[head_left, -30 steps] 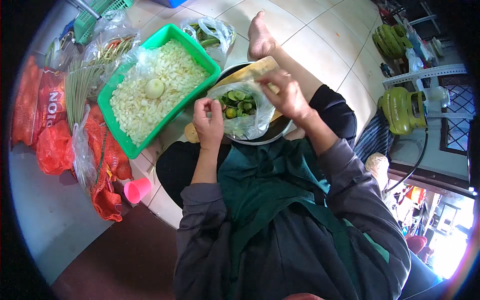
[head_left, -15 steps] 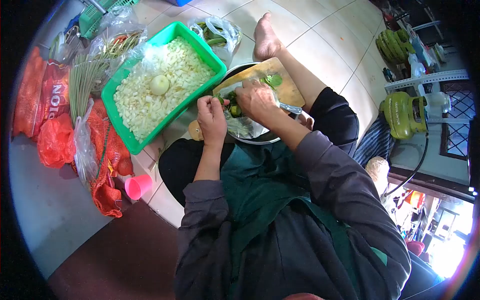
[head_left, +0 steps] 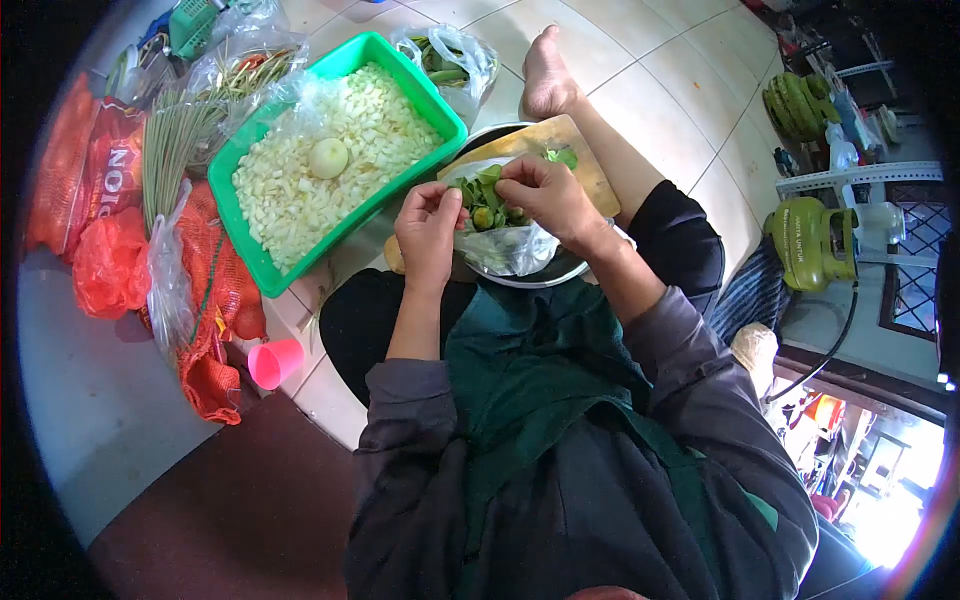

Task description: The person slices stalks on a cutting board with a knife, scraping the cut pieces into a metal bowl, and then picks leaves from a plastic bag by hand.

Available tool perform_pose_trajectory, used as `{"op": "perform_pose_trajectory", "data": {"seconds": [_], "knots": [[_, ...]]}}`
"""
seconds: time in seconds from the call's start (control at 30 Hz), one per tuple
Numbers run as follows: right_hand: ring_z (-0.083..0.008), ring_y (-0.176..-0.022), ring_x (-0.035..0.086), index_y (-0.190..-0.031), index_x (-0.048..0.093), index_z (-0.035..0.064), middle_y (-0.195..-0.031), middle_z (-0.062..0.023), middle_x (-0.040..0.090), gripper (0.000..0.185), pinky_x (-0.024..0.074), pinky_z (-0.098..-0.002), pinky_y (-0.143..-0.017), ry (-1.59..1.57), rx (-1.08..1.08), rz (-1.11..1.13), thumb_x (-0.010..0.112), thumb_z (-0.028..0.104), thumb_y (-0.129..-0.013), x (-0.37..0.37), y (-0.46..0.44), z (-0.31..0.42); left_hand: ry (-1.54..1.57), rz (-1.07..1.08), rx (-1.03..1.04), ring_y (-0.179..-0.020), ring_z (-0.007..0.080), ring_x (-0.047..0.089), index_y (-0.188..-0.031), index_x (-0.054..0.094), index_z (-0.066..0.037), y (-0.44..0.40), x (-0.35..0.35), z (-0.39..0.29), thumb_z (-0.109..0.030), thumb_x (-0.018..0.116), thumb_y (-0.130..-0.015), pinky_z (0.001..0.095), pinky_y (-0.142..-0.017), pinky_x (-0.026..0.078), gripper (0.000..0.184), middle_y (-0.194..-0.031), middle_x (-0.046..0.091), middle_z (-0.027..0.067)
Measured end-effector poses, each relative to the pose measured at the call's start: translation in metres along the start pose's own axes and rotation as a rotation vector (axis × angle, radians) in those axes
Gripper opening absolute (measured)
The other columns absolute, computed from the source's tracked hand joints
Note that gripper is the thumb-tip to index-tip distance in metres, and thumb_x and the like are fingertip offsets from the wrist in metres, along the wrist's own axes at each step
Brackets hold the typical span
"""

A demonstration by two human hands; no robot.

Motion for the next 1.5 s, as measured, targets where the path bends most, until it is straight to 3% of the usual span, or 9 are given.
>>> {"op": "perform_pose_trajectory", "data": {"seconds": [0.07,0.17,0.27,0.4,0.6,0.9,1.1,1.3,1.5], "knots": [[-0.0157,-0.076,0.066,-0.099,0.068,-0.0027,-0.083,-0.0123,0.07,0.026,0.0524,-0.031,-0.073,0.101,-0.076,-0.112,0.069,0.018,-0.084,0.003,-0.001,-0.004,0.04,0.025,-0.025,-0.069,0.0063,0.056,-0.094,0.062,-0.003,0.001,0.002,-0.002,-0.009,0.069,-0.09,0.0204,-0.059,0.045,0.01,-0.08,0.061,0.0009],[-0.0178,-0.078,0.067,-0.099,0.067,-0.0027,-0.086,-0.0142,0.07,0.025,0.0531,-0.0322,-0.075,0.175,-0.11,-0.142,0.067,0.018,-0.084,0.012,0.004,-0.001,0.048,0.075,-0.035,-0.069,0.006,0.056,-0.093,0.063,-0.004,0.002,0.005,-0.001,-0.009,0.07,-0.089,0.0204,-0.06,0.045,0.01,-0.08,0.061,0.0],[-0.0083,-0.078,0.061,-0.103,0.065,-0.0025,-0.086,-0.0048,0.068,0.023,0.0509,-0.0261,-0.072,0.216,-0.074,-0.1,0.066,0.016,-0.089,0.024,0.009,0.003,0.01,0.099,-0.045,-0.069,0.0051,0.055,-0.094,0.063,-0.004,0.0,0.0,0.006,-0.008,0.071,-0.088,0.0204,-0.06,0.044,0.01,-0.081,0.061,-0.0017],[-0.0087,-0.075,0.061,-0.108,0.062,-0.004,-0.084,-0.006,0.067,0.025,0.0509,-0.0253,-0.07,0.133,-0.076,0.0,0.063,0.012,-0.089,0.028,0.01,-0.004,-0.148,0.072,-0.01,-0.069,0.0034,0.052,-0.095,0.064,-0.005,-0.001,-0.002,0.007,-0.008,0.073,-0.087,0.0193,-0.06,0.043,0.012,-0.082,0.061,-0.0041],[-0.0102,-0.068,0.063,-0.121,0.053,-0.0048,-0.076,-0.0064,0.065,0.039,0.0503,-0.0256,-0.061,-0.13,0.039,-0.026,0.062,0.011,-0.087,0.024,0.007,-0.007,-0.012,0.144,-0.087,-0.067,0.0037,0.052,-0.097,0.064,-0.004,0.0,-0.001,0.008,-0.007,0.073,-0.087,0.0191,-0.059,0.042,0.013,-0.081,0.061,-0.0026],[-0.0107,-0.07,0.063,-0.116,0.056,-0.0037,-0.081,-0.0073,0.066,0.031,0.0514,-0.0257,-0.064,-0.297,0.035,-0.067,0.064,0.012,-0.089,0.031,0.004,-0.02,0.052,0.141,-0.168,-0.061,0.0042,0.051,-0.093,0.063,-0.004,0.0,0.001,0.009,-0.007,0.072,-0.087,0.0187,-0.054,0.04,0.011,-0.076,0.061,-0.0011],[-0.0084,-0.076,0.062,-0.106,0.065,-0.0014,-0.085,-0.0057,0.067,0.024,0.0522,-0.0265,-0.071,-0.088,-0.169,-0.09,0.067,0.015,-0.088,0.032,0.008,-0.015,-0.112,0.142,-0.093,-0.061,0.0046,0.051,-0.089,0.061,-0.006,-0.001,-0.001,0.001,-0.004,0.07,-0.087,0.0189,-0.054,0.04,0.01,-0.075,0.059,-0.0022],[-0.0054,-0.071,0.056,-0.103,0.065,-0.0002,-0.085,0.0014,0.062,0.019,0.0471,-0.0218,-0.065,-0.016,-0.08,-0.016,0.064,0.016,-0.093,0.021,0.009,-0.013,-0.17,0.223,-0.057,-0.073,0.0032,0.055,-0.092,0.063,-0.003,0.002,-0.001,-0.001,-0.004,0.072,-0.086,0.0177,-0.065,0.044,0.011,-0.083,0.062,-0.0018],[-0.0084,-0.07,0.059,-0.098,0.067,-0.0011,-0.083,-0.0043,0.067,0.024,0.0497,-0.0259,-0.063,-0.164,0.056,-0.058,0.066,0.021,-0.089,0.02,0.005,-0.021,-0.199,0.188,-0.036,-0.07,0.0019,0.051,-0.093,0.063,-0.004,0.0,-0.001,0.003,-0.004,0.074,-0.085,0.0168,-0.062,0.042,0.013,-0.08,0.06,-0.0036]]}}
Point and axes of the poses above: each hand's wrist, its own y-axis away from the middle knuckle, its own x-axis out of the palm, z = x × y, the point moved 3 cm from there along -y, towards the middle knuckle
